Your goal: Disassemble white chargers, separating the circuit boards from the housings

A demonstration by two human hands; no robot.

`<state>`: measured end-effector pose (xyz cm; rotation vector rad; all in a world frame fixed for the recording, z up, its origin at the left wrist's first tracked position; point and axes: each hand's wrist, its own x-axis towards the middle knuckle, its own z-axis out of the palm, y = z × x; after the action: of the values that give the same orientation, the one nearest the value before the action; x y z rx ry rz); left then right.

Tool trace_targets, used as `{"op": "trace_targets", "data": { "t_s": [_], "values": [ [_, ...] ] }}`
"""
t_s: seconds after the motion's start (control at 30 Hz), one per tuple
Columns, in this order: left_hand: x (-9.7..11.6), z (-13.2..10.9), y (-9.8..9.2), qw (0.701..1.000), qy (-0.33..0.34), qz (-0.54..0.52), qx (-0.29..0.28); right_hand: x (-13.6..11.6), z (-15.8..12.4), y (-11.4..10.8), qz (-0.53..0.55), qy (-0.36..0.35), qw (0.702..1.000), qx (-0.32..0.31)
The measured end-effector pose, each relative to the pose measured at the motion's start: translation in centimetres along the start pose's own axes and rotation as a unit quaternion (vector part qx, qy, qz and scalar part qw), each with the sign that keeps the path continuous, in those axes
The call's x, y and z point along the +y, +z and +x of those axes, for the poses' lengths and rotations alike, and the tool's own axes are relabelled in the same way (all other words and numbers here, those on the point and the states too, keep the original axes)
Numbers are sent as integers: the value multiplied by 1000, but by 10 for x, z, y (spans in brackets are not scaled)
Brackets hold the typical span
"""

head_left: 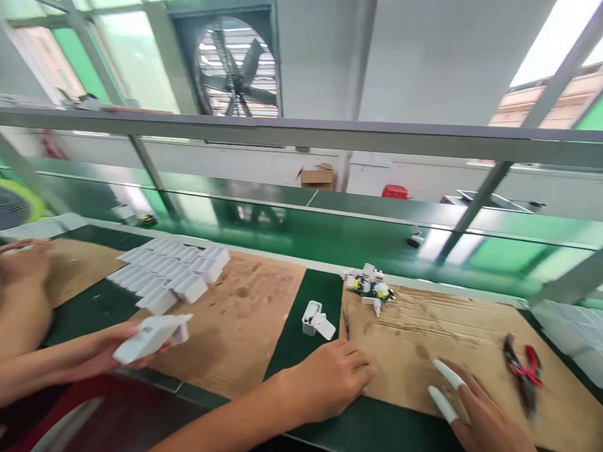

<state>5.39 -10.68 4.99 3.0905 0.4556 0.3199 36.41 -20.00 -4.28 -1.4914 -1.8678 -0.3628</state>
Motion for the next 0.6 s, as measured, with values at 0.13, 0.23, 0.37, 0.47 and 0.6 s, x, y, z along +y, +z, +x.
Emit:
{"op": "trace_targets", "data": {
  "t_s": [0.13, 0.23, 0.37, 0.47, 0.6],
  "values": [
    [-8, 16, 2, 998, 2, 23, -54, 18, 7, 5, -112, -4, 990, -89],
    [-10, 36, 4, 993, -10, 46, -111, 21, 8, 15, -122, 31, 984, -130],
    [-9, 61, 14, 978, -64, 38, -195, 12, 12, 16, -151, 47, 966, -206],
    [-8, 73, 24, 962, -87, 17, -258, -4, 19, 10, -178, 72, 947, -257],
    [-7, 79, 33, 964, -88, 18, -252, -34, 21, 9, -193, 91, 934, -285]
  ]
}}
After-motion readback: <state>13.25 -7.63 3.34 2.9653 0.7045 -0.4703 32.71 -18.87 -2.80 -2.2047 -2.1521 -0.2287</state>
